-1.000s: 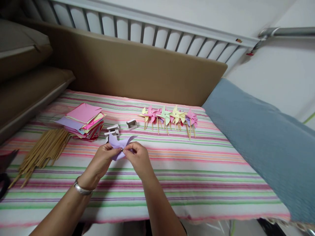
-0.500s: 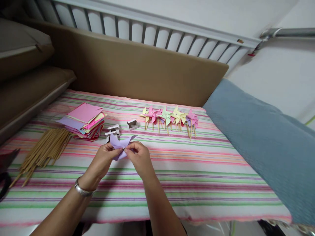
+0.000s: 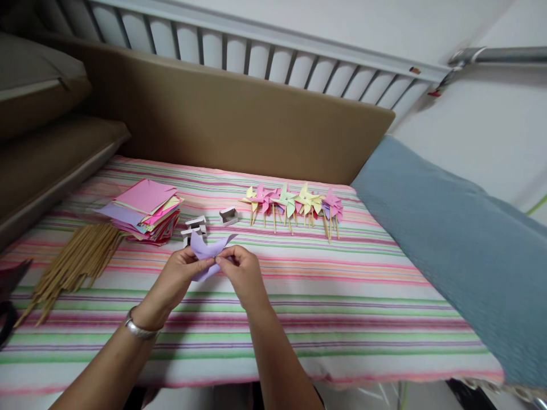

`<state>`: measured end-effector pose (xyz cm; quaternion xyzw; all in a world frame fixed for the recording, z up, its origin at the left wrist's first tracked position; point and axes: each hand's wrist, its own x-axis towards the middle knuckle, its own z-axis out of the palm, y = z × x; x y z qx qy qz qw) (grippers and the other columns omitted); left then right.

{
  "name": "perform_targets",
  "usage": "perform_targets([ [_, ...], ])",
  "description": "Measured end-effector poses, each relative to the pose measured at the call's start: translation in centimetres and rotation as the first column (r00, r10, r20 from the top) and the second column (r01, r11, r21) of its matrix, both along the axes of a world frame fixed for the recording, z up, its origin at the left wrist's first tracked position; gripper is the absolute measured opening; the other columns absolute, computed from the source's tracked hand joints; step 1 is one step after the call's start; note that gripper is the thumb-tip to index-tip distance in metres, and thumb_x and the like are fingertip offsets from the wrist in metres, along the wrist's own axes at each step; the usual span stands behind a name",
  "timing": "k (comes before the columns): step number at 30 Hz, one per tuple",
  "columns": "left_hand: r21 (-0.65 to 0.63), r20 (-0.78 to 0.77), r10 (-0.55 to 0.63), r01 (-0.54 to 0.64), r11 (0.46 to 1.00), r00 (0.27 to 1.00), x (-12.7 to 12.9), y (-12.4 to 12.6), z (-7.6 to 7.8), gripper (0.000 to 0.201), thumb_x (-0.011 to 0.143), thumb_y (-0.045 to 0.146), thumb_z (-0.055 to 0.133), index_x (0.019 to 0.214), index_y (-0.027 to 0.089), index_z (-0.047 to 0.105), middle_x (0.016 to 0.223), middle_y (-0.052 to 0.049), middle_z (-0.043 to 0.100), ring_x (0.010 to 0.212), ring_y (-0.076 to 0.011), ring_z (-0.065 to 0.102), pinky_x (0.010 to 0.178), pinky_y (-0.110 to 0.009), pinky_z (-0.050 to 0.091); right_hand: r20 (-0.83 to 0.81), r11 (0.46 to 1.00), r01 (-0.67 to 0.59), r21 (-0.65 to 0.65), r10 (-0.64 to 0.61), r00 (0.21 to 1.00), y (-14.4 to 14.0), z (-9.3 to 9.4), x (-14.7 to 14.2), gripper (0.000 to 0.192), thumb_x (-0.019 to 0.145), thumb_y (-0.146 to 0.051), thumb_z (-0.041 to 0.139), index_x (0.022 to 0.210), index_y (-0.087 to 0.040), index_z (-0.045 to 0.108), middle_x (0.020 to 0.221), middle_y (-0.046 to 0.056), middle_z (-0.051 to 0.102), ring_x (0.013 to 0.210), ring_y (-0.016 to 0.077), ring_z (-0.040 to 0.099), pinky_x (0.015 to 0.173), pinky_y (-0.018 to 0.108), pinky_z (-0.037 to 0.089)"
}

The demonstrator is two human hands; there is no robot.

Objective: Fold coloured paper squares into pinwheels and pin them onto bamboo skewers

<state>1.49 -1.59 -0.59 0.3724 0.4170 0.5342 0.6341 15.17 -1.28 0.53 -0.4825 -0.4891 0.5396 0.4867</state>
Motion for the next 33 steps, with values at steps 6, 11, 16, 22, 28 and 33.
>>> perform_targets([
  [6, -0.017, 0.033, 0.009, -0.009, 1.000, 0.999, -0.03, -0.04, 0.11, 0.023, 0.057, 0.022, 0.078, 0.078, 0.016, 0.073, 0.076, -0.004, 0.072, 0.066, -0.0145, 0.062, 0.065, -0.025, 0.046, 0.021, 1.000, 0.010, 0.027, -0.011, 1.000, -0.10, 0.16, -0.06, 0.009, 0.063, -0.024, 0.067, 0.064, -0.018, 0.059, 0.057, -0.004, 0.054, 0.055, 0.0103, 0.046, 0.054, 0.023, 0.036],
  [11, -0.052, 0.080, 0.007, -0.003, 0.999, 0.997, -0.05, -0.05, 0.17, 0.024, 0.055, 0.022, 0.079, 0.078, 0.016, 0.073, 0.076, -0.005, 0.073, 0.066, -0.0146, 0.062, 0.065, -0.025, 0.046, 0.054, 0.999, 0.016, 0.030, -0.017, 0.998, -0.24, 0.49, -0.10, 0.010, 0.063, -0.024, 0.067, 0.062, -0.019, 0.059, 0.055, -0.005, 0.053, 0.051, 0.0094, 0.044, 0.051, 0.023, 0.036],
  [16, -0.069, 0.093, -0.002, 0.008, 0.998, 0.996, -0.14, 0.01, 0.02, 0.023, 0.054, 0.021, 0.080, 0.075, 0.014, 0.073, 0.071, -0.005, 0.072, 0.062, -0.0140, 0.061, 0.061, -0.024, 0.045, 0.110, 0.998, -0.006, 0.065, -0.001, 0.994, -0.21, 0.48, 0.03, 0.008, 0.064, -0.024, 0.066, 0.063, -0.019, 0.060, 0.058, -0.003, 0.053, 0.055, 0.0109, 0.046, 0.051, 0.022, 0.036],
  [22, -0.054, 0.110, -0.033, 0.039, 0.998, 0.993, -0.36, 0.07, -0.03, 0.021, 0.055, 0.019, 0.079, 0.075, 0.015, 0.073, 0.073, -0.004, 0.072, 0.064, -0.0130, 0.062, 0.063, -0.024, 0.046, 0.124, 0.997, -0.034, 0.076, 0.025, 0.992, -0.27, 0.68, 0.14, 0.008, 0.065, -0.024, 0.065, 0.062, -0.019, 0.059, 0.057, -0.004, 0.050, 0.054, 0.0102, 0.043, 0.050, 0.022, 0.034],
  [28, -0.056, 0.102, -0.040, 0.046, 0.997, 0.994, -0.39, -0.01, -0.01, 0.020, 0.056, 0.018, 0.078, 0.075, 0.015, 0.073, 0.075, -0.004, 0.073, 0.066, -0.0134, 0.062, 0.066, -0.024, 0.046, 0.062, 0.999, -0.047, 0.009, 0.047, 0.997, -0.33, 0.72, 0.08, 0.010, 0.064, -0.026, 0.066, 0.064, -0.019, 0.060, 0.057, -0.004, 0.050, 0.051, 0.0090, 0.040, 0.050, 0.023, 0.033],
  [33, -0.054, 0.139, -0.054, 0.062, 0.997, 0.989, -0.44, -0.01, -0.14, 0.021, 0.057, 0.017, 0.078, 0.078, 0.016, 0.073, 0.078, -0.004, 0.073, 0.068, -0.0136, 0.063, 0.068, -0.024, 0.047, 0.064, 0.999, -0.051, 0.006, 0.051, 0.997, -0.22, 0.25, 0.16, 0.010, 0.065, -0.026, 0.066, 0.065, -0.018, 0.060, 0.056, -0.004, 0.050, 0.052, 0.0092, 0.040, 0.051, 0.023, 0.032],
])
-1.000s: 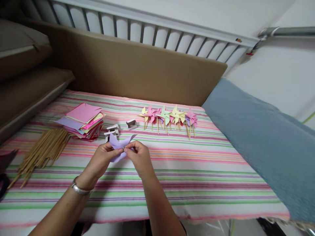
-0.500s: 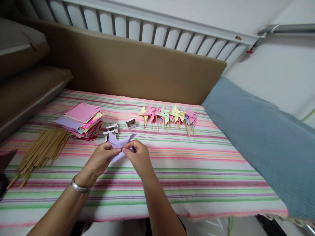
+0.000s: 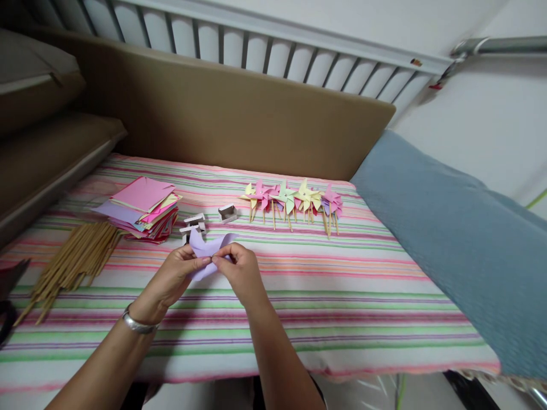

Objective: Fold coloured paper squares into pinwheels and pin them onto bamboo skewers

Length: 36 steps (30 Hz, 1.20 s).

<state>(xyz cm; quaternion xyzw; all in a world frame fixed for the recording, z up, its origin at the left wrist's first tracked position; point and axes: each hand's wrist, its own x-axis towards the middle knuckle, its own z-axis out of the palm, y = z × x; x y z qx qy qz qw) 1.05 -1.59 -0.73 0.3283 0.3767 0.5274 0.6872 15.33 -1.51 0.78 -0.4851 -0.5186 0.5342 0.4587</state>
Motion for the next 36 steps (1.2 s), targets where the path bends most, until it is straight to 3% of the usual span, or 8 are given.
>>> perform_targets([
  [12, -0.018, 0.008, -0.079, 0.079, 0.997, 0.997, -0.29, -0.10, 0.09, 0.020, 0.058, 0.018, 0.078, 0.078, 0.016, 0.073, 0.075, -0.002, 0.073, 0.064, -0.0120, 0.062, 0.065, -0.022, 0.046, -0.038, 0.999, -0.018, -0.029, 0.016, 0.999, 0.08, 0.00, -0.12, 0.011, 0.063, -0.025, 0.067, 0.064, -0.018, 0.058, 0.057, -0.004, 0.052, 0.055, 0.0099, 0.043, 0.055, 0.023, 0.032],
  [36, -0.013, 0.009, -0.033, 0.033, 0.999, 0.999, -0.13, -0.21, 0.09, 0.023, 0.058, 0.016, 0.077, 0.080, 0.016, 0.073, 0.079, -0.003, 0.073, 0.071, -0.0132, 0.064, 0.071, -0.023, 0.048, -0.070, 0.999, 0.022, -0.038, -0.025, 0.997, -0.04, 0.04, -0.46, 0.013, 0.061, -0.025, 0.068, 0.061, -0.017, 0.058, 0.055, -0.004, 0.052, 0.052, 0.0093, 0.043, 0.050, 0.023, 0.032],
])
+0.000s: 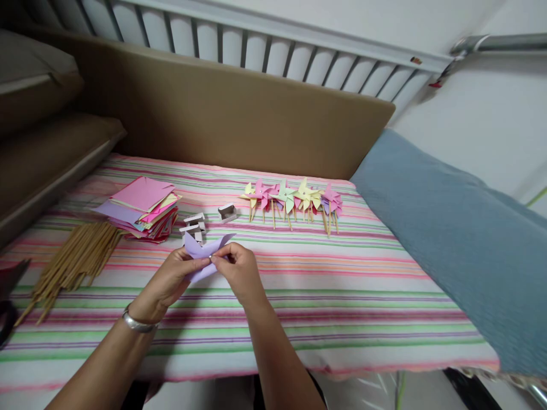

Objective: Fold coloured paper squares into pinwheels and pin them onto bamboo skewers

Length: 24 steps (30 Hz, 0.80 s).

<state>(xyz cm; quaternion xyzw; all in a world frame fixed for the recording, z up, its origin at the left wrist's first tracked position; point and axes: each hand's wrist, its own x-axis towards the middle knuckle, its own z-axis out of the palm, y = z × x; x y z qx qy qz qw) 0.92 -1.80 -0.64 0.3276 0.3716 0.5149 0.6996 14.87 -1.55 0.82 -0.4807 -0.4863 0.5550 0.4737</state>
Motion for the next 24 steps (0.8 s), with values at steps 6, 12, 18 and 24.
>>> perform_targets([
  [6, 0.018, -0.013, 0.010, -0.009, 1.000, 1.000, -0.02, 0.01, -0.15, 0.022, 0.059, 0.015, 0.077, 0.080, 0.016, 0.073, 0.079, -0.003, 0.073, 0.071, -0.0139, 0.064, 0.072, -0.025, 0.048, 0.011, 1.000, 0.004, 0.008, -0.004, 1.000, 0.00, -0.05, -0.01, 0.013, 0.061, -0.025, 0.068, 0.060, -0.017, 0.058, 0.055, -0.004, 0.053, 0.052, 0.0093, 0.044, 0.050, 0.023, 0.032],
  [12, 0.020, -0.034, 0.015, -0.015, 1.000, 0.999, -0.02, -0.01, -0.18, 0.024, 0.058, 0.016, 0.077, 0.081, 0.015, 0.073, 0.080, -0.005, 0.073, 0.073, -0.0153, 0.064, 0.073, -0.026, 0.048, 0.021, 1.000, 0.007, 0.013, -0.007, 1.000, 0.04, -0.22, -0.07, 0.014, 0.061, -0.026, 0.068, 0.061, -0.017, 0.057, 0.055, -0.004, 0.051, 0.051, 0.0090, 0.043, 0.048, 0.022, 0.032],
  [18, 0.026, -0.039, 0.034, -0.033, 0.999, 0.999, 0.06, 0.00, 0.02, 0.024, 0.058, 0.017, 0.077, 0.081, 0.014, 0.073, 0.081, -0.006, 0.073, 0.073, -0.0167, 0.065, 0.075, -0.028, 0.048, 0.041, 0.999, 0.021, 0.025, -0.022, 0.999, 0.06, -0.26, -0.11, 0.013, 0.061, -0.026, 0.067, 0.061, -0.017, 0.056, 0.055, -0.004, 0.052, 0.051, 0.0090, 0.043, 0.048, 0.022, 0.032],
  [24, 0.002, -0.067, 0.061, -0.061, 0.998, 0.996, 0.16, 0.02, 0.16, 0.024, 0.057, 0.018, 0.078, 0.080, 0.014, 0.073, 0.078, -0.006, 0.073, 0.070, -0.0160, 0.064, 0.069, -0.026, 0.047, 0.109, 0.998, 0.019, 0.059, -0.025, 0.994, 0.13, -0.60, -0.13, 0.012, 0.063, -0.026, 0.065, 0.063, -0.018, 0.056, 0.058, -0.003, 0.054, 0.054, 0.0104, 0.045, 0.052, 0.023, 0.034],
])
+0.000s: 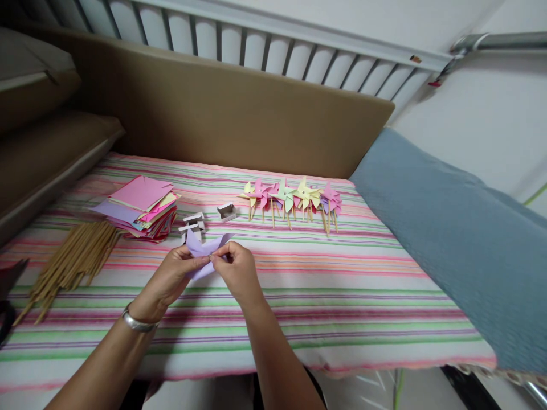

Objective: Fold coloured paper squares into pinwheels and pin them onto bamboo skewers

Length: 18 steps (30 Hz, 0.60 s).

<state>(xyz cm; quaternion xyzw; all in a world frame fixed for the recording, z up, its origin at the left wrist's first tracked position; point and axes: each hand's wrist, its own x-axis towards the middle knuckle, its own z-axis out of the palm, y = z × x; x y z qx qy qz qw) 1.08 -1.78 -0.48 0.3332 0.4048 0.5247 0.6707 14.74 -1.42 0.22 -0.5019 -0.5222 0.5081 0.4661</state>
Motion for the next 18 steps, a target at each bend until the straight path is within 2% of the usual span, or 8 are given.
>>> perform_targets([
  [4, 0.001, 0.015, 0.002, -0.002, 1.000, 1.000, -0.1, 0.1, -0.2, 0.023, 0.057, 0.017, 0.078, 0.080, 0.014, 0.073, 0.078, -0.005, 0.073, 0.069, -0.0154, 0.064, 0.068, -0.025, 0.047, 0.043, 1.000, 0.003, 0.025, -0.004, 0.999, 0.1, 0.0, -0.1, 0.010, 0.065, -0.025, 0.063, 0.066, -0.018, 0.055, 0.060, -0.003, 0.053, 0.055, 0.0105, 0.045, 0.054, 0.024, 0.035],
  [9, 0.007, 0.055, -0.048, 0.048, 0.999, 0.997, 0.1, 0.0, -0.2, 0.027, 0.059, 0.019, 0.077, 0.086, 0.014, 0.072, 0.083, -0.006, 0.073, 0.073, -0.0164, 0.064, 0.072, -0.028, 0.047, -0.018, 0.998, -0.009, 0.055, 0.010, 1.000, 0.0, -0.1, -0.4, 0.014, 0.064, -0.022, 0.062, 0.072, -0.020, 0.050, 0.063, -0.004, 0.052, 0.060, 0.0118, 0.050, 0.056, 0.023, 0.038],
  [13, 0.030, 0.068, -0.037, 0.035, 0.999, 0.997, 0.1, -0.1, 0.0, 0.026, 0.058, 0.019, 0.077, 0.083, 0.014, 0.073, 0.079, -0.005, 0.072, 0.070, -0.0165, 0.063, 0.071, -0.028, 0.047, 0.012, 0.998, -0.021, 0.066, 0.021, 1.000, -0.1, -0.2, -0.3, 0.018, 0.067, -0.022, 0.061, 0.081, -0.021, 0.050, 0.069, -0.002, 0.058, 0.064, 0.0141, 0.056, 0.058, 0.025, 0.042],
  [15, 0.029, 0.050, 0.003, -0.004, 1.000, 0.999, -0.3, 0.1, 0.0, 0.022, 0.057, 0.020, 0.077, 0.077, 0.014, 0.073, 0.073, -0.004, 0.071, 0.065, -0.0152, 0.062, 0.067, -0.027, 0.047, 0.091, 0.996, -0.011, 0.088, 0.003, 0.996, -0.5, 0.6, 0.0, 0.022, 0.069, -0.024, 0.061, 0.090, -0.022, 0.053, 0.075, 0.001, 0.062, 0.071, 0.0176, 0.060, 0.065, 0.031, 0.046],
  [16, 0.026, 0.041, 0.031, -0.032, 0.999, 0.999, -0.6, 0.2, 0.1, 0.020, 0.057, 0.020, 0.077, 0.075, 0.014, 0.073, 0.071, -0.003, 0.071, 0.063, -0.0147, 0.061, 0.065, -0.026, 0.047, 0.152, 0.990, 0.030, 0.137, -0.051, 0.987, -0.9, 1.4, 0.1, 0.024, 0.070, -0.025, 0.061, 0.093, -0.022, 0.055, 0.080, 0.003, 0.064, 0.076, 0.0197, 0.061, 0.070, 0.034, 0.047],
  [18, 0.028, 0.020, 0.099, -0.100, 0.995, 0.995, -1.2, 0.4, 0.3, 0.018, 0.056, 0.021, 0.077, 0.072, 0.013, 0.072, 0.067, -0.003, 0.069, 0.061, -0.0141, 0.060, 0.063, -0.026, 0.046, 0.265, 0.947, 0.073, 0.314, -0.161, 0.951, -2.3, 3.6, 0.4, 0.024, 0.072, -0.026, 0.061, 0.096, -0.025, 0.059, 0.088, 0.006, 0.066, 0.084, 0.0223, 0.061, 0.079, 0.040, 0.045],
])
